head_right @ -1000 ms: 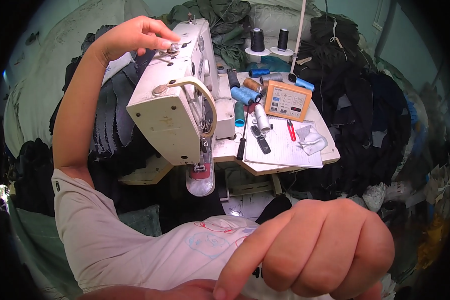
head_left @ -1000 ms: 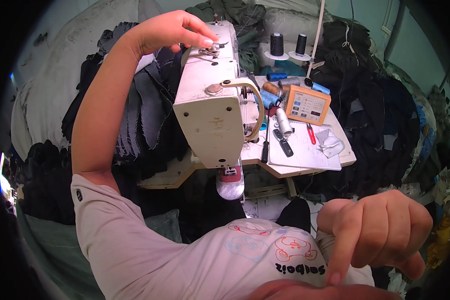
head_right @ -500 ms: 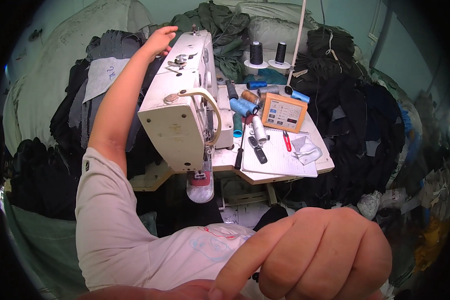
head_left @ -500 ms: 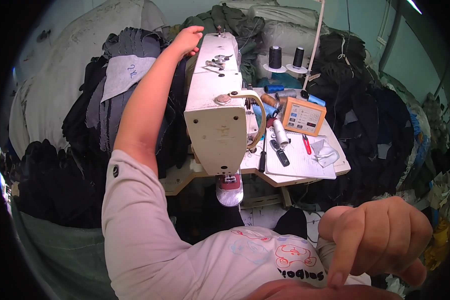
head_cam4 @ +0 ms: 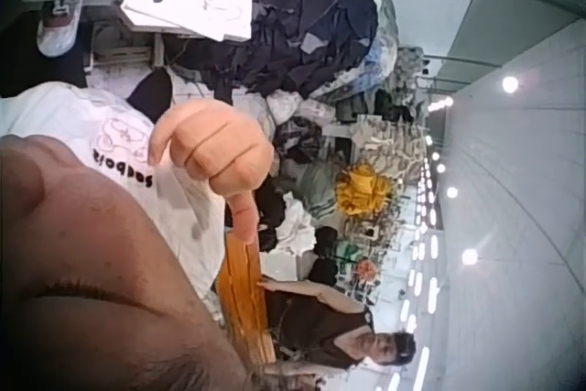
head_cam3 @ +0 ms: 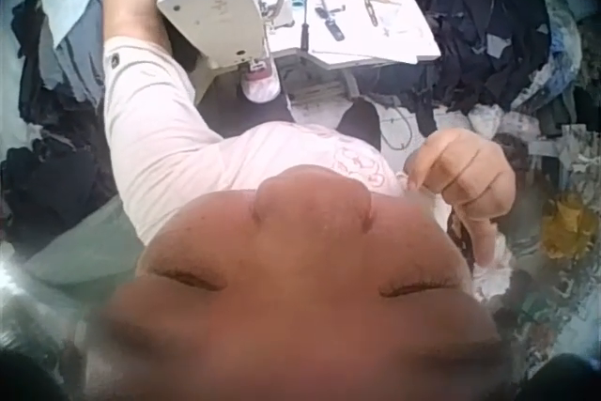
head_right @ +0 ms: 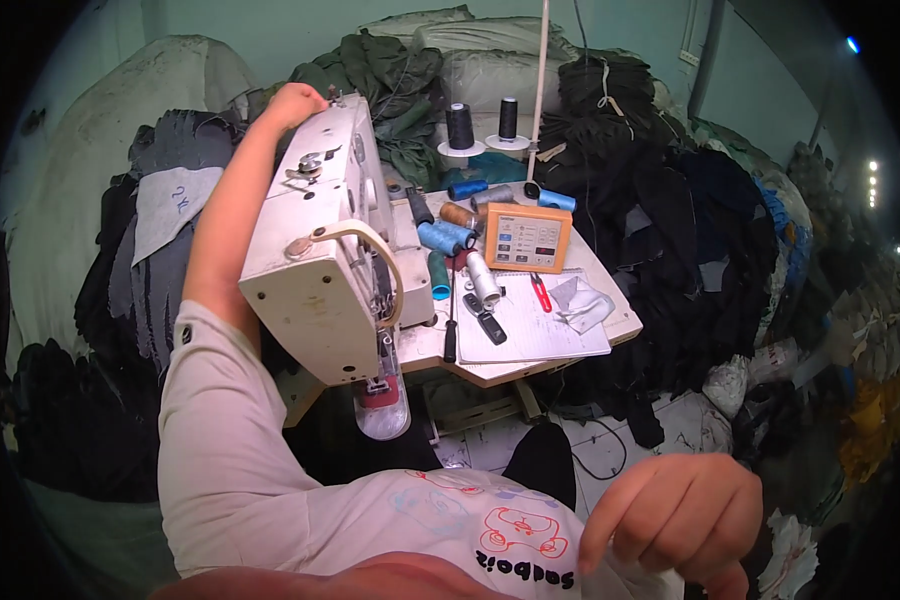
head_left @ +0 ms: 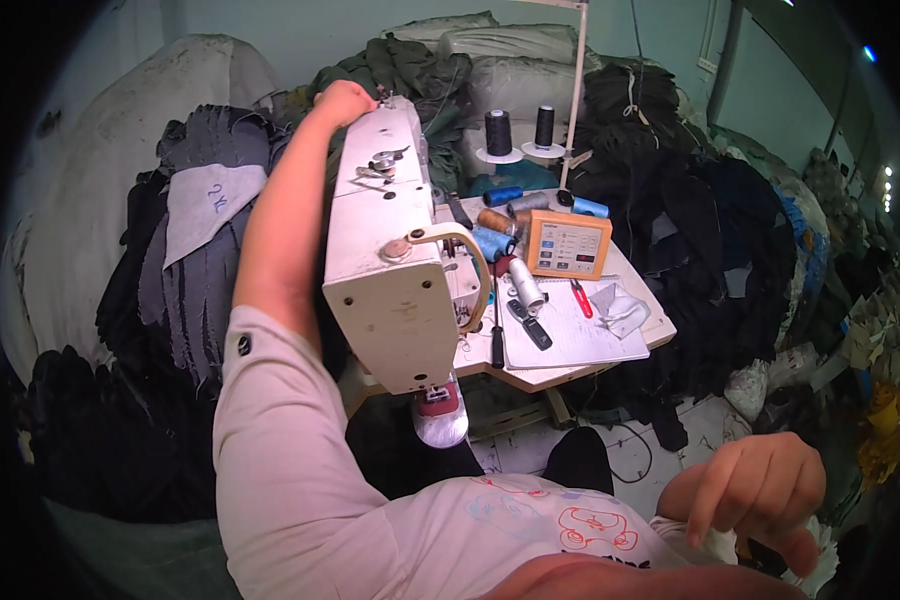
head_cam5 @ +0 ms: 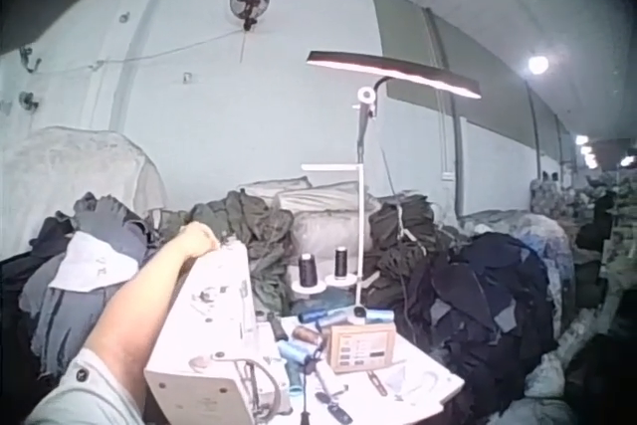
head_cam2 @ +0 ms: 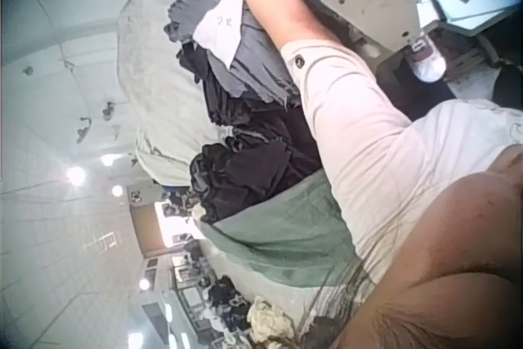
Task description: Threading a sewing machine needle and winding thread onto a bobbin case system in a manufacturing plant.
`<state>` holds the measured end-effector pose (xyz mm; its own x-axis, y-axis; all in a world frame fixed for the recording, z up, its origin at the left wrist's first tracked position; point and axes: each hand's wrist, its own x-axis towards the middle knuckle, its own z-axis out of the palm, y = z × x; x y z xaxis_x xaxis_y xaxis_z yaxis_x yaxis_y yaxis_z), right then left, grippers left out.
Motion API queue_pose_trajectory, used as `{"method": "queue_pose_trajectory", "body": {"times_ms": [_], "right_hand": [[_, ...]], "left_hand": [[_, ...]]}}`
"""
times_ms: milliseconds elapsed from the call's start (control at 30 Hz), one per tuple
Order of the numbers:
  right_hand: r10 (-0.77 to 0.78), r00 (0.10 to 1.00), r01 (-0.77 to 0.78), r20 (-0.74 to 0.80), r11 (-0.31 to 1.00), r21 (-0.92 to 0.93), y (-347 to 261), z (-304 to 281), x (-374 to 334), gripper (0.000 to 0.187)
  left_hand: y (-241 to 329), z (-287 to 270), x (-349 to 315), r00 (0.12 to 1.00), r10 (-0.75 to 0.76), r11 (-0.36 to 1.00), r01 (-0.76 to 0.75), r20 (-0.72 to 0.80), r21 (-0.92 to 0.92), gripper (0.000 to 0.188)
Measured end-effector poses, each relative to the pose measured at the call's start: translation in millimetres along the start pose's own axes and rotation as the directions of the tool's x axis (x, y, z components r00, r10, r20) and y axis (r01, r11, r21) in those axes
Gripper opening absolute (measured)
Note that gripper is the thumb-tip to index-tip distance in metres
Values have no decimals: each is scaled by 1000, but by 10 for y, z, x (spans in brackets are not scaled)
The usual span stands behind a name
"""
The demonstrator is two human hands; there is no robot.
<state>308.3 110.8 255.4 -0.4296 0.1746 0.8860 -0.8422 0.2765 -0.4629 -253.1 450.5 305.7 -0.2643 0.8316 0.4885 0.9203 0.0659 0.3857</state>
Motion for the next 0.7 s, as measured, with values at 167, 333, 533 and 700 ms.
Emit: {"method": "queue_pose_trajectory", "body": {"times_ms": [167, 333, 533, 700], "right_hand": [[-37, 989, 12, -146, 986, -167, -56, -322, -382, 46], [-56, 961, -12, -271, 970, -243, 2, -544, -662, 43], [-74, 932, -5, -355, 976, -216, 66, -697, -795, 44], [-59, 917, -19, -395, 982, -191, 67, -740, -879, 42]], "left_hand": [[326, -501, -598, 974, 219, 975, -215, 57, -62, 11], [785, -1048, -1444, 886, 447, 854, -463, 123, 237, 8], [1348, -1494, -2171, 751, 586, 677, -660, 304, 325, 4], [1627, -1554, -2346, 699, 607, 559, -713, 377, 423, 4]]}}
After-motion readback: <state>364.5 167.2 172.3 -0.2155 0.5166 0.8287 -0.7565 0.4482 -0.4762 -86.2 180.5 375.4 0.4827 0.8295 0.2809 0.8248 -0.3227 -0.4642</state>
